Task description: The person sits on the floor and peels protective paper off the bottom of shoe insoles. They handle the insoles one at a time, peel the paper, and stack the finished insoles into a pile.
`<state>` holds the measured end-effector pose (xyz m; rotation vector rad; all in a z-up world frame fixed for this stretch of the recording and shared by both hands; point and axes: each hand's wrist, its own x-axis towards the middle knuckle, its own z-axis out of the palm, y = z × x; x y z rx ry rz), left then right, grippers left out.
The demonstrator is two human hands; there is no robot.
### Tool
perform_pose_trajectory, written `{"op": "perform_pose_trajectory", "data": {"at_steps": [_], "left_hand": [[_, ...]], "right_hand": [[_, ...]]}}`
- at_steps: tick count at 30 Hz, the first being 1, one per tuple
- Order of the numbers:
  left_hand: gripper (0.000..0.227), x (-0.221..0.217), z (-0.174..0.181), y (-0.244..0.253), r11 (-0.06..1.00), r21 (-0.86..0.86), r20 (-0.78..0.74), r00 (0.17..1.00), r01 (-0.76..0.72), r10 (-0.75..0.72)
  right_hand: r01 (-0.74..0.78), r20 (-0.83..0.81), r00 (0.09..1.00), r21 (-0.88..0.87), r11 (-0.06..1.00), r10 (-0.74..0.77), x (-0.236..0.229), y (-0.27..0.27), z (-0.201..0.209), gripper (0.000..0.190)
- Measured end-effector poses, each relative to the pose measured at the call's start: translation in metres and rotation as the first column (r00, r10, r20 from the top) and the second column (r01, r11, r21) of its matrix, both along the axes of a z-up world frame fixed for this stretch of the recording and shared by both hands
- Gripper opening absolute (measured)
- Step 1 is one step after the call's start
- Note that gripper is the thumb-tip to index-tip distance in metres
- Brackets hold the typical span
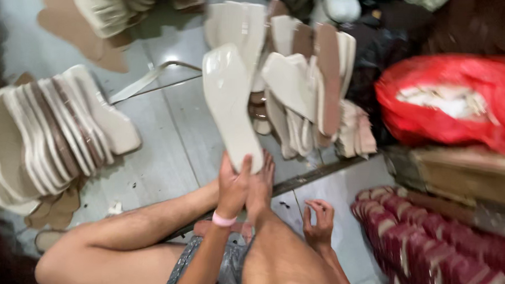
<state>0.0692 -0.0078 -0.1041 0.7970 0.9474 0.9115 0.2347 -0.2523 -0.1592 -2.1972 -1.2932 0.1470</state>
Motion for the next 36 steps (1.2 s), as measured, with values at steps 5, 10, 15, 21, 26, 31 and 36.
{"op": "perform_pose_trajectory", "data": {"at_steps": [5,10,15,21,26,31,36], "left_hand": [[0.047,0.081,0.031,0.029,0.92,0.168,-0.239,0.92,0.353,-0.31],[0.049,0.073,0.021,0.029,0.901,0.165,-0.216,0.906,0.401,-0.363],[0.056,0.018,-0.022,0.023,0.691,-0.431,0.664,0.722,0.58,-0.191],[0.068,-0.002,-0.046,0.017,0.339,-0.643,0.748,0.658,0.687,0.085],[0.05,-0.019,-0.015,0.016,0.524,-0.544,0.806,0.581,0.656,0.109],[0.063,-0.024,-0.002,0.019,0.46,-0.758,0.5,0.865,0.463,-0.048],[0.066,-0.03,0.001,0.016,0.503,-0.676,0.63,0.777,0.539,0.014]], "right_hand": [[0.15,-0.009,0.988,-0.112,0.982,-0.152,-0.012,-0.064,-0.005,0.031],[0.23,0.033,0.973,-0.18,0.956,-0.228,-0.003,-0.086,0.007,0.035],[-0.208,-0.085,0.978,-0.263,0.942,0.192,-0.018,-0.099,-0.01,0.041],[-0.326,0.081,0.923,-0.356,0.876,0.377,-0.011,-0.107,-0.054,0.028],[-0.386,-0.004,0.903,-0.443,0.809,0.429,-0.014,-0.079,-0.06,0.029],[-0.313,-0.045,0.943,-0.461,0.83,0.33,-0.024,-0.06,-0.049,0.029],[-0.307,-0.044,0.947,-0.418,0.855,0.319,-0.005,-0.015,-0.047,0.029]]}}
